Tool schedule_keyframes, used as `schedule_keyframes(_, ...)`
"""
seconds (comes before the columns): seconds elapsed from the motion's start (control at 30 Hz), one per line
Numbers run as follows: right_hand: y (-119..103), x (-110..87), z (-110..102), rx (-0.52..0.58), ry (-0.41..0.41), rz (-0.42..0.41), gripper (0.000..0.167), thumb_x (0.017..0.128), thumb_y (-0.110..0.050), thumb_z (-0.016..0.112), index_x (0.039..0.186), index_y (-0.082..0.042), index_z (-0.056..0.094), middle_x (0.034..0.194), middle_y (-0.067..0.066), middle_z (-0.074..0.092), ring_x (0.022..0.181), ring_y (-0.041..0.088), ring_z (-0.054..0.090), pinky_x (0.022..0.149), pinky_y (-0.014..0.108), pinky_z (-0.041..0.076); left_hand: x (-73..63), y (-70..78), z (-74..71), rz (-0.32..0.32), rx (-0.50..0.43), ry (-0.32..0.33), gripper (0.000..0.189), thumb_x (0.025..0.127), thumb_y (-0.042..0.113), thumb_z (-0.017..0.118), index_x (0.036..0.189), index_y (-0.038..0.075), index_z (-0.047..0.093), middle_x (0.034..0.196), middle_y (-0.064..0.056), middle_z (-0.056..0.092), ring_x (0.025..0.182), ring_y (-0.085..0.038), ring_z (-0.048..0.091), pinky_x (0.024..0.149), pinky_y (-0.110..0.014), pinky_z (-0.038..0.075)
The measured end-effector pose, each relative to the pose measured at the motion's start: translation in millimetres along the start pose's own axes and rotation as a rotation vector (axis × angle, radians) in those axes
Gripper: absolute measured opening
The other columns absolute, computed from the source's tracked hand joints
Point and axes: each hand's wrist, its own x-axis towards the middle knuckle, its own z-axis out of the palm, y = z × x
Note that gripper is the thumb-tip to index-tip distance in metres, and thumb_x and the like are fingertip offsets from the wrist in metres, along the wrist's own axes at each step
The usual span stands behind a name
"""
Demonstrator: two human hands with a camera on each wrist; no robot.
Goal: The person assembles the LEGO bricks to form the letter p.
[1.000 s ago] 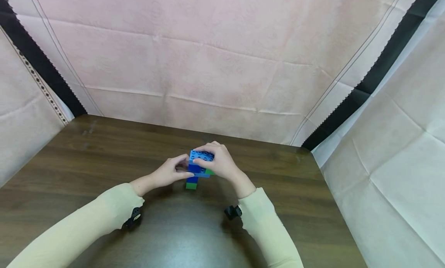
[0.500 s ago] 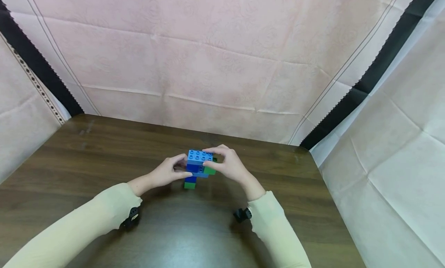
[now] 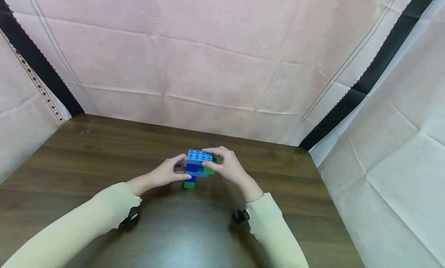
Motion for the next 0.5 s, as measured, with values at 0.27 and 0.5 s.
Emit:
schedule_keyframes(0.27,4,0.7,1,0.045,0.004,-0.001,0.036,0.087,-0.021,0.066,0.122,-0.013,0.061,0.114,0.008,0.064,0.096,0.022,0.054,0.083,0.046,0.050,-2.0,-14.6,8.3,-0.097,0.122,0.002,0.029,0.082,0.015,0.071,0.105,0.004,0.056,0.101,-0.009,0.064,0.093,-0.018,0.061,0.086,-0.036,0.053)
schedule_keyframes(0.5,8,3.6,0,0.118,0.118,0.027,0.031,0.086,-0.020,0.068,0.112,-0.008,0.059,0.103,0.011,0.069,0.091,0.019,0.057,0.084,0.037,0.049,-5.1,-11.9,11.4,-0.091,0.077,0.045,0.025,0.085,0.015,0.069,0.103,0.002,0.057,0.099,-0.010,0.064,0.094,-0.019,0.061,0.086,-0.036,0.052)
